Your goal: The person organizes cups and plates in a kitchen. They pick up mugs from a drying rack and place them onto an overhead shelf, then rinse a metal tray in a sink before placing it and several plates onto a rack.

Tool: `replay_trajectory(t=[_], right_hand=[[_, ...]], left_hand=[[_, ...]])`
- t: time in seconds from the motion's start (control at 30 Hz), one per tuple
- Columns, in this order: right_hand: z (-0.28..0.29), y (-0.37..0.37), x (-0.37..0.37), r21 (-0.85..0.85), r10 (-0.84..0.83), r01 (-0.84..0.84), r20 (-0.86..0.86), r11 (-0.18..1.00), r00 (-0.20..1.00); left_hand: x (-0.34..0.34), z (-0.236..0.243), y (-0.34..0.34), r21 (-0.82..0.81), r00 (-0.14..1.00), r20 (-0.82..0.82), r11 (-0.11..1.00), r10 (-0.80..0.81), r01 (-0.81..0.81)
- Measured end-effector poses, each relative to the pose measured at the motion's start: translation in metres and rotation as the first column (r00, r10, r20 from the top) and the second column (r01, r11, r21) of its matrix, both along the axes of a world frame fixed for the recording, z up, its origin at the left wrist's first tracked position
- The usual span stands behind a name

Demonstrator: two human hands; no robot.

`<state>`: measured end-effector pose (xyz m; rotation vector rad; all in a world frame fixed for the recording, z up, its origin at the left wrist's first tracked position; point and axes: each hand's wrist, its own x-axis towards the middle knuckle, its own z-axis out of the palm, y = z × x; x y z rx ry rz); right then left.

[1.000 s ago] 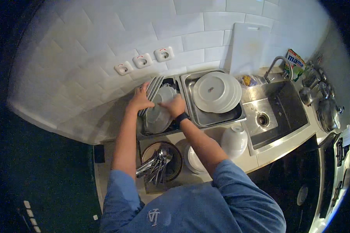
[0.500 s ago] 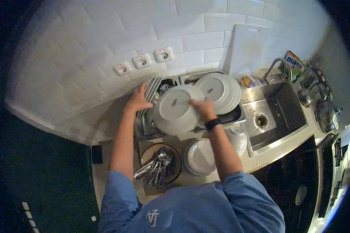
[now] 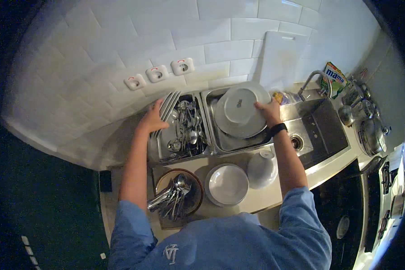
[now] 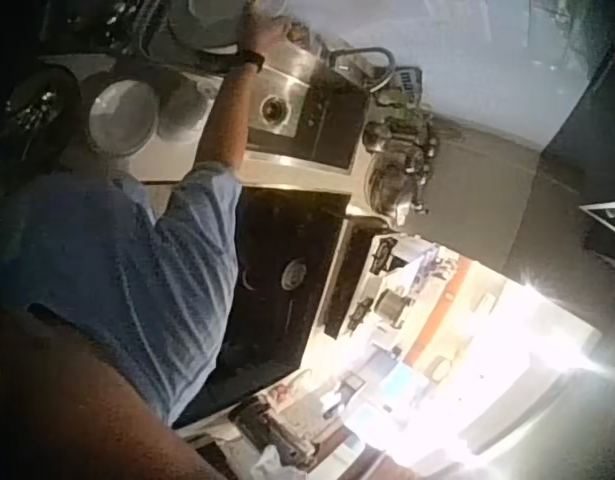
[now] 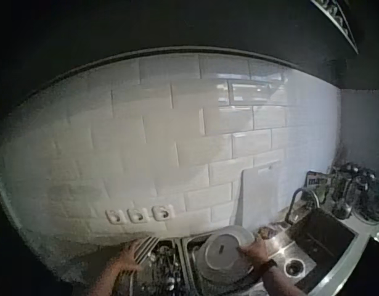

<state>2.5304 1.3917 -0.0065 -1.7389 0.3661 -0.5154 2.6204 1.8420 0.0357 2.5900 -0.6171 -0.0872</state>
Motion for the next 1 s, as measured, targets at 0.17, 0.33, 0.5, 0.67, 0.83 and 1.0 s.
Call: replay_trajectory(t=[0.17,0.33,0.5,0.67,0.83,1.0], right_hand=[[-0.011,0.026,0.006,0.087,0.04,-0.043,0.031,0.995,0.999],[-0.038,0.03,0.027,-0.291,-0.147,0.121,-0.068,0.949,0.987],[-0.041,0.024,0.027,-0.334,-0.097,0.075,-0.047,0.94,0.994],[-0.05,0.03,0.032,-0.748,-0.354,0.287,0.075,0.599,0.932],[-0.048,0.025,0.033,-0.809,-0.391,0.299,0.095,0.505,0.916],[-0.008,0.09,0.041,-0.82,-0.249,0.219,0.097,0.528,0.964]], left_hand=[[-0.002,-0.002,0.006,0.014,0.996,-0.075,0.999,0.05,-0.049],[-0.002,-0.007,0.007,0.021,0.999,0.01,0.999,0.035,-0.035],[-0.008,-0.003,0.002,0.042,0.99,-0.058,0.991,0.131,-0.128],[-0.018,0.017,-0.009,0.053,0.989,-0.107,0.994,0.102,-0.096],[-0.011,0.019,-0.017,0.026,0.989,-0.116,0.995,0.095,-0.093],[-0.005,0.002,0.007,0.016,0.998,-0.014,0.998,0.065,-0.065]])
